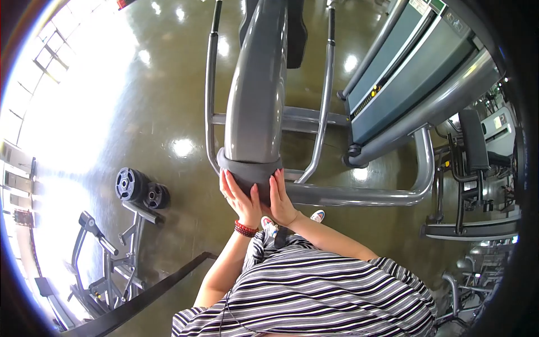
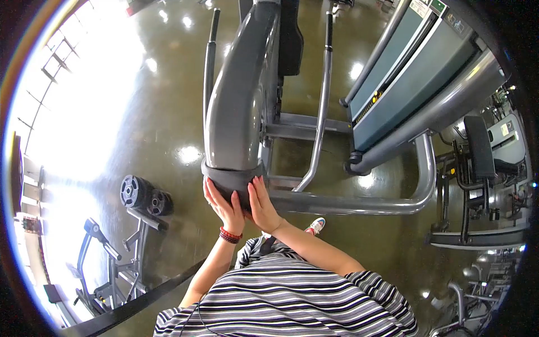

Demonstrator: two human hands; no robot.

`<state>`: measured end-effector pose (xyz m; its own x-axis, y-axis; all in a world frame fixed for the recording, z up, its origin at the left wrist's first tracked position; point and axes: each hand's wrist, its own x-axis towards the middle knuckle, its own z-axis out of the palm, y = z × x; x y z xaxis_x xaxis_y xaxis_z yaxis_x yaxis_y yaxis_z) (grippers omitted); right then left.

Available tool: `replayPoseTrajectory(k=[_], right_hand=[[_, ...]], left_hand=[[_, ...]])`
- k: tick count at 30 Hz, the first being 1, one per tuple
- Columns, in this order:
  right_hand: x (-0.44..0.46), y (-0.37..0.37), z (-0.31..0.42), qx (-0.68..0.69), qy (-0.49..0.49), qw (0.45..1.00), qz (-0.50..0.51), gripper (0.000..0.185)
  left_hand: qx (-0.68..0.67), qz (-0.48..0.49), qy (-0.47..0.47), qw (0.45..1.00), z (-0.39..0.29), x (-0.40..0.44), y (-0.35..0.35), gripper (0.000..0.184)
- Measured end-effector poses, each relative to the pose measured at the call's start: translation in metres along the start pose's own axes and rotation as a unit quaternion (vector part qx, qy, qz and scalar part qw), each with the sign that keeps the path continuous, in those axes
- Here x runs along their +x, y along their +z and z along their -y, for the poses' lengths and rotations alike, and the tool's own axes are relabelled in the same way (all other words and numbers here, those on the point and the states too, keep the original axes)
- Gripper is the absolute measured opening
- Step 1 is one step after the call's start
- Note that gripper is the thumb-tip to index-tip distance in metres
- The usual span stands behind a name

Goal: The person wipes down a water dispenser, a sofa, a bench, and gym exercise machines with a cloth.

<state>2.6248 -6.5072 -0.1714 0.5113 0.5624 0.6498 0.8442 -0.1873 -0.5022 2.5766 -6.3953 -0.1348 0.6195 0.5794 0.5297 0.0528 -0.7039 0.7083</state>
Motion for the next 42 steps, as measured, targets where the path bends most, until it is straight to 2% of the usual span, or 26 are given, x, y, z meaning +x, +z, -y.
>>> replayPoseTrajectory(k=[3,7,10,12,14,15,18,21,22,24,25,28,29,32,33,34,37,40,42], right_hand=[[-0.006,-0.004,0.0,0.051,0.04,0.998,0.012,0.092],[-0.013,-0.013,-0.004,0.156,0.167,0.971,0.067,0.099],[-0.012,-0.028,-0.015,0.186,0.207,0.951,0.133,0.098],[-0.006,-0.037,-0.016,0.207,0.231,0.942,0.129,0.09],[0.001,-0.046,-0.018,0.212,0.235,0.934,0.164,0.082],[0.004,-0.046,-0.02,0.199,0.265,0.924,0.191,0.075],[0.011,-0.064,-0.032,-0.055,0.18,0.909,0.372,0.073],[0.02,-0.084,-0.04,-0.097,0.147,0.871,0.459,0.072],[0.023,-0.089,-0.038,-0.117,0.13,0.861,0.478,0.073],[0.021,-0.077,-0.025,-0.092,0.177,0.882,0.428,0.075],[0.009,-0.06,-0.021,-0.135,0.169,0.896,0.388,0.078],[-0.01,-0.037,-0.01,-0.218,0.142,0.929,0.262,0.09],[-0.015,-0.034,-0.014,-0.232,0.124,0.935,0.239,0.087],[-0.032,-0.036,-0.027,-0.214,0.102,0.959,0.154,0.065],[-0.036,-0.043,-0.027,-0.23,0.107,0.955,0.156,0.062],[-0.04,-0.052,-0.028,-0.245,0.112,0.95,0.159,0.059],[-0.061,-0.096,-0.036,-0.302,0.107,0.922,0.218,0.059],[-0.093,-0.135,-0.052,-0.302,0.12,0.929,0.179,0.062],[-0.112,-0.163,-0.062,-0.323,0.135,0.92,0.177,0.07]], left_hand=[[0.014,0.017,0.006,1.0,0.002,-0.021,0.002,0.072],[0.077,0.047,0.061,0.994,0.005,-0.052,0.002,0.074],[0.109,0.081,0.095,0.986,0.003,-0.069,-0.002,0.068],[0.062,0.117,0.085,0.988,0.0,-0.077,-0.001,0.061],[0.003,0.221,0.055,0.974,-0.005,-0.071,0.0,0.062],[-0.007,0.242,0.051,0.969,-0.008,-0.069,0.003,0.06],[-0.049,0.274,-0.011,0.96,-0.021,-0.063,0.007,0.051],[-0.063,0.354,-0.12,0.925,-0.01,-0.067,0.004,0.04],[-0.062,0.332,-0.112,0.934,-0.007,-0.068,0.002,0.038],[-0.063,0.295,-0.097,0.948,-0.002,-0.072,-0.002,0.032],[-0.046,0.276,-0.08,0.957,-0.002,-0.074,-0.003,0.029],[-0.009,0.238,-0.014,0.971,-0.023,-0.068,-0.003,0.034],[-0.008,0.22,0.047,0.974,-0.034,-0.063,0.0,0.039],[0.037,0.264,0.128,0.955,-0.043,-0.069,0.018,0.056],[0.06,0.311,0.139,0.938,-0.034,-0.074,0.028,0.071],[0.047,0.339,0.147,0.928,-0.041,-0.069,0.034,0.074],[0.021,0.422,0.175,0.889,-0.06,-0.058,0.058,0.089],[0.057,0.497,0.228,0.835,-0.079,-0.059,0.083,0.092],[0.095,0.507,0.267,0.814,-0.094,-0.071,0.104,0.105]])
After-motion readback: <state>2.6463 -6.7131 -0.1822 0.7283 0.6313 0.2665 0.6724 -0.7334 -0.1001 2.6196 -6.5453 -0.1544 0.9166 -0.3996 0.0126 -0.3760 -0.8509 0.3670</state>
